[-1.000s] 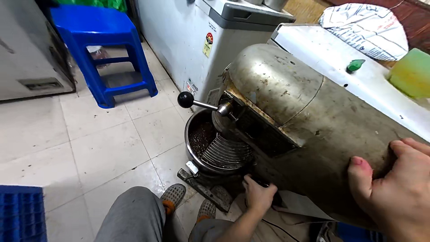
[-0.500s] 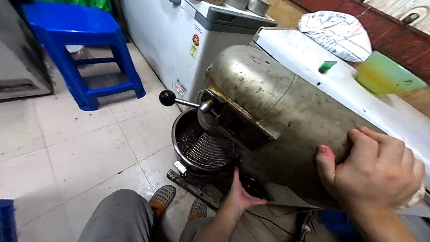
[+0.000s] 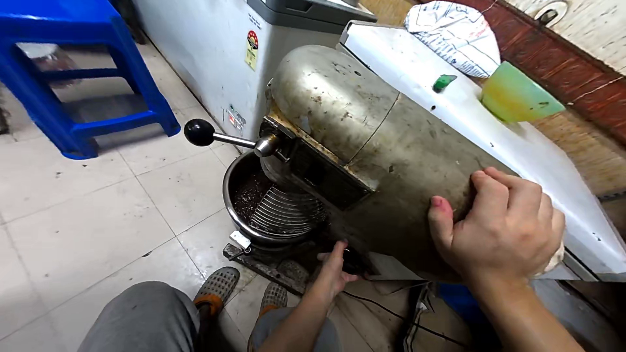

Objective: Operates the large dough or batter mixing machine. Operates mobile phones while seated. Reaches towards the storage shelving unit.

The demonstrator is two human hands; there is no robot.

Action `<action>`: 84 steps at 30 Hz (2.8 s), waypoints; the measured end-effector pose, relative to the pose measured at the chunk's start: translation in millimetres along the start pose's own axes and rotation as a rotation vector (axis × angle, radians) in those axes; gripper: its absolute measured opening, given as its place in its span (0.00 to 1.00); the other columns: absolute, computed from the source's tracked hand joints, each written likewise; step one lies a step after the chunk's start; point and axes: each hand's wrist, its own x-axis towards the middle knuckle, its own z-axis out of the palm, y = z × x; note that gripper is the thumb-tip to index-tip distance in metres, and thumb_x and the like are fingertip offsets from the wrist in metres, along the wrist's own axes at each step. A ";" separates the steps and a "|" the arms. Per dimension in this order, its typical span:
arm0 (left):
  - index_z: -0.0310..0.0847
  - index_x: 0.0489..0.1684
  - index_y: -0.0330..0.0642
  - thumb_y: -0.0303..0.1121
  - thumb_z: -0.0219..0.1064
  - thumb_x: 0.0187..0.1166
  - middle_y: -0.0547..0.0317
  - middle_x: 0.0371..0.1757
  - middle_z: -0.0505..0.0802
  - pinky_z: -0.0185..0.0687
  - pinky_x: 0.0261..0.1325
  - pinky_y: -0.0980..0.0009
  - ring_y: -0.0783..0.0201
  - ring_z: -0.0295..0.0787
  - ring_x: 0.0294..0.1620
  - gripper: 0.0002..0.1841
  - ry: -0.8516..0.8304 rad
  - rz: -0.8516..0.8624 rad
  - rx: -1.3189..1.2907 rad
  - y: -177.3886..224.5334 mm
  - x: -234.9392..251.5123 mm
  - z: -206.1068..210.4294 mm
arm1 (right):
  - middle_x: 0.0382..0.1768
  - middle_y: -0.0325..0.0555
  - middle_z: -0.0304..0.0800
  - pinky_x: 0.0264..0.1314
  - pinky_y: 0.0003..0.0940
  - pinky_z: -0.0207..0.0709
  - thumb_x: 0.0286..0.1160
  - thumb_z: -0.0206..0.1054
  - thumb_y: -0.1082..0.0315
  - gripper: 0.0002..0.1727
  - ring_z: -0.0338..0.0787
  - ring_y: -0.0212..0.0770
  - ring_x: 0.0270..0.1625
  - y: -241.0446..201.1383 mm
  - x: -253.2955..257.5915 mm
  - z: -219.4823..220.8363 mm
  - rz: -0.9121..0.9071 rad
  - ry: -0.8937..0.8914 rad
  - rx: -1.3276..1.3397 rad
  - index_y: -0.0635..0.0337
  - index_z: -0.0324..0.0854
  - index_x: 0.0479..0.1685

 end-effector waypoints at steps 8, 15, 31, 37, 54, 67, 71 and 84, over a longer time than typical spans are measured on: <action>0.35 0.93 0.42 0.59 0.89 0.41 0.24 0.80 0.71 0.87 0.63 0.46 0.37 0.86 0.66 0.76 0.332 0.464 0.922 -12.6 -20.2 8.0 | 0.58 0.72 0.84 0.45 0.64 0.69 0.80 0.42 0.35 0.42 0.85 0.72 0.53 -0.1 0.9 -0.5 -0.004 -0.021 0.015 0.68 0.79 0.61; 0.21 0.95 0.45 0.61 0.74 0.73 0.23 0.89 0.56 0.79 0.71 0.37 0.31 0.70 0.82 0.63 0.071 0.315 0.352 -20.0 -10.4 -26.3 | 0.60 0.73 0.84 0.47 0.67 0.69 0.80 0.43 0.35 0.42 0.85 0.74 0.55 1.8 -0.6 0.5 0.001 -0.030 0.031 0.69 0.79 0.61; 0.58 0.88 0.55 0.70 0.50 0.79 0.37 0.83 0.73 0.72 0.67 0.25 0.31 0.72 0.79 0.41 -0.230 -0.184 -0.236 6.4 6.6 -14.9 | 0.60 0.74 0.84 0.47 0.66 0.69 0.80 0.42 0.35 0.42 0.85 0.74 0.54 2.3 -1.2 1.5 0.002 -0.027 0.019 0.69 0.78 0.61; 0.40 0.89 0.38 0.48 0.88 0.51 0.28 0.73 0.79 0.84 0.66 0.46 0.40 0.84 0.68 0.65 0.203 0.320 0.608 0.6 -11.2 2.5 | 0.61 0.74 0.82 0.46 0.68 0.70 0.80 0.42 0.35 0.42 0.84 0.75 0.56 1.9 -0.6 0.3 0.009 -0.066 0.031 0.69 0.76 0.63; 0.48 0.94 0.54 0.90 0.34 0.62 0.31 0.85 0.70 0.77 0.67 0.27 0.29 0.74 0.78 0.62 -0.250 -0.179 -0.283 -5.1 -4.9 -15.7 | 0.62 0.75 0.82 0.49 0.68 0.69 0.80 0.43 0.35 0.43 0.84 0.76 0.57 4.3 -0.5 -1.8 -0.004 -0.067 0.023 0.70 0.77 0.63; 0.44 0.91 0.47 0.49 0.67 0.82 0.32 0.77 0.75 0.84 0.59 0.42 0.38 0.81 0.69 0.42 -0.023 0.066 0.072 0.1 2.1 -6.4 | 0.59 0.72 0.85 0.48 0.63 0.69 0.80 0.43 0.35 0.41 0.85 0.71 0.54 1.2 -0.4 -2.1 -0.013 -0.029 -0.013 0.68 0.79 0.61; 0.46 0.88 0.34 0.53 0.92 0.35 0.24 0.82 0.66 0.80 0.73 0.49 0.35 0.73 0.78 0.72 0.327 0.499 0.840 -9.9 -8.5 5.5 | 0.60 0.71 0.84 0.48 0.63 0.69 0.80 0.43 0.35 0.41 0.85 0.70 0.55 -0.4 0.3 -3.6 -0.002 -0.045 -0.016 0.68 0.79 0.61; 0.35 0.97 0.50 0.68 0.56 0.82 0.36 0.92 0.58 0.65 0.81 0.33 0.38 0.58 0.90 0.50 -0.049 0.128 0.142 -21.9 -0.1 -29.9 | 0.59 0.71 0.86 0.47 0.62 0.70 0.80 0.43 0.35 0.41 0.86 0.69 0.53 1.2 -0.7 1.7 0.000 -0.001 0.000 0.68 0.80 0.60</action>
